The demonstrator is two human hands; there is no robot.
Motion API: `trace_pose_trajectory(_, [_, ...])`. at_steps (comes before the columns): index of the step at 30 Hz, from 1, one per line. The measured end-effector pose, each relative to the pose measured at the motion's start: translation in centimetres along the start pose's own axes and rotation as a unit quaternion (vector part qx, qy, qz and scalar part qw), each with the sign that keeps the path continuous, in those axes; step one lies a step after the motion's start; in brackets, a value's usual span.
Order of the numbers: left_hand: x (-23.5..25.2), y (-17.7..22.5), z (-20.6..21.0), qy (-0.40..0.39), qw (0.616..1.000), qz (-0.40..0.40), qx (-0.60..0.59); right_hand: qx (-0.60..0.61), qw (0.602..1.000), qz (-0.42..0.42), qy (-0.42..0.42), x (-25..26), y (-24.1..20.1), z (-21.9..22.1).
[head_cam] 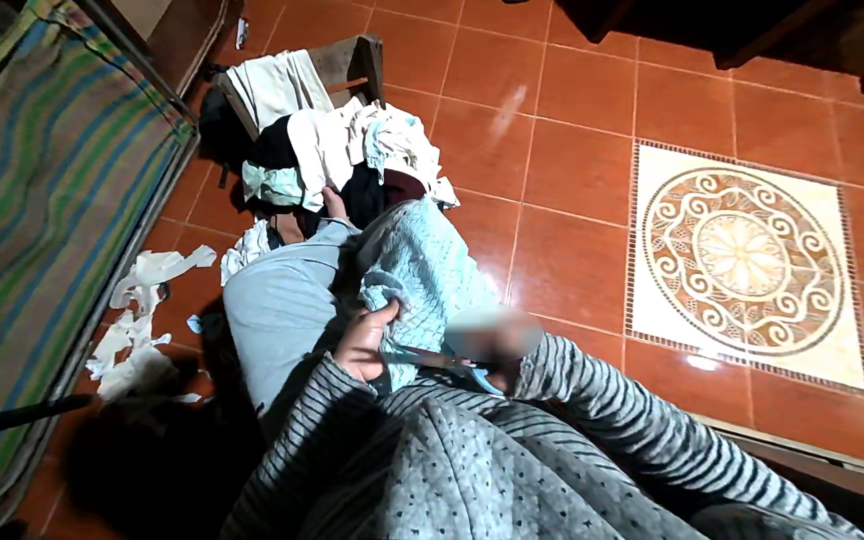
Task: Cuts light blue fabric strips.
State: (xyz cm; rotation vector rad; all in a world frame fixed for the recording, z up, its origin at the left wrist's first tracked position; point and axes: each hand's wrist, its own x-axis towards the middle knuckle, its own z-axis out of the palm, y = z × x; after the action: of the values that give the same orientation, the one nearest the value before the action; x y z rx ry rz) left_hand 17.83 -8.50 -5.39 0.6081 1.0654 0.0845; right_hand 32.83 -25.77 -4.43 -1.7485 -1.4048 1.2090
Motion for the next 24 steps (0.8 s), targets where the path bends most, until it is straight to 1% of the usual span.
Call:
trace_pose_trajectory(2, [-0.8,-0.4,0.0,-0.032,0.999,-0.023,-0.008,0.109,0.994,0.017,-0.004,-0.2,-0.4,0.3])
trace_pose_trajectory(3, [-1.0,-0.5,-0.4,-0.066,0.997,-0.025,-0.009,0.153,0.988,0.021,0.008,-0.2,-0.4,0.5])
trace_pose_trajectory(4, [-1.1,-0.6,-0.7,-0.08,0.996,-0.027,-0.005,0.175,0.984,0.02,0.031,-0.1,-0.1,0.8])
trace_pose_trajectory(5, [-1.2,-0.6,-1.0,-0.078,0.997,-0.024,0.001,0.165,0.984,0.022,0.065,0.0,0.2,1.1])
trace_pose_trajectory(6, [-1.3,-0.6,-1.3,-0.069,0.997,-0.021,0.007,0.129,0.986,0.029,0.099,0.1,0.3,1.1])
trace_pose_trajectory(8, [-1.7,-0.5,-1.9,-0.051,0.999,-0.005,0.001,0.018,0.987,0.031,0.154,0.4,0.5,0.9])
trace_pose_trajectory(9, [-1.9,-0.4,-2.1,-0.039,0.999,0.017,-0.001,-0.041,0.983,0.027,0.177,0.5,0.6,0.7])
trace_pose_trajectory(11, [-2.2,-0.1,-2.4,0.005,0.996,0.084,0.025,-0.115,0.973,0.02,0.199,0.8,0.8,0.4])
trace_pose_trajectory(13, [-2.7,0.3,-2.3,0.038,0.988,0.141,0.041,-0.136,0.968,0.018,0.209,1.0,0.9,0.5])
trace_pose_trajectory(17, [-3.6,0.6,-2.0,0.024,0.979,0.2,0.026,-0.14,0.965,0.005,0.221,1.3,0.7,1.0])
trace_pose_trajectory(20, [-3.8,0.6,-1.7,0.037,0.978,0.199,0.038,-0.154,0.961,-0.006,0.229,1.3,0.3,1.3])
trace_pose_trajectory(22, [-4.0,0.8,-1.7,0.041,0.984,0.17,0.036,-0.168,0.957,-0.016,0.236,1.3,0.2,1.4])
trace_pose_trajectory(24, [-4.0,0.8,-1.8,0.028,0.99,0.138,0.013,-0.175,0.952,-0.025,0.248,1.3,0.3,1.7])
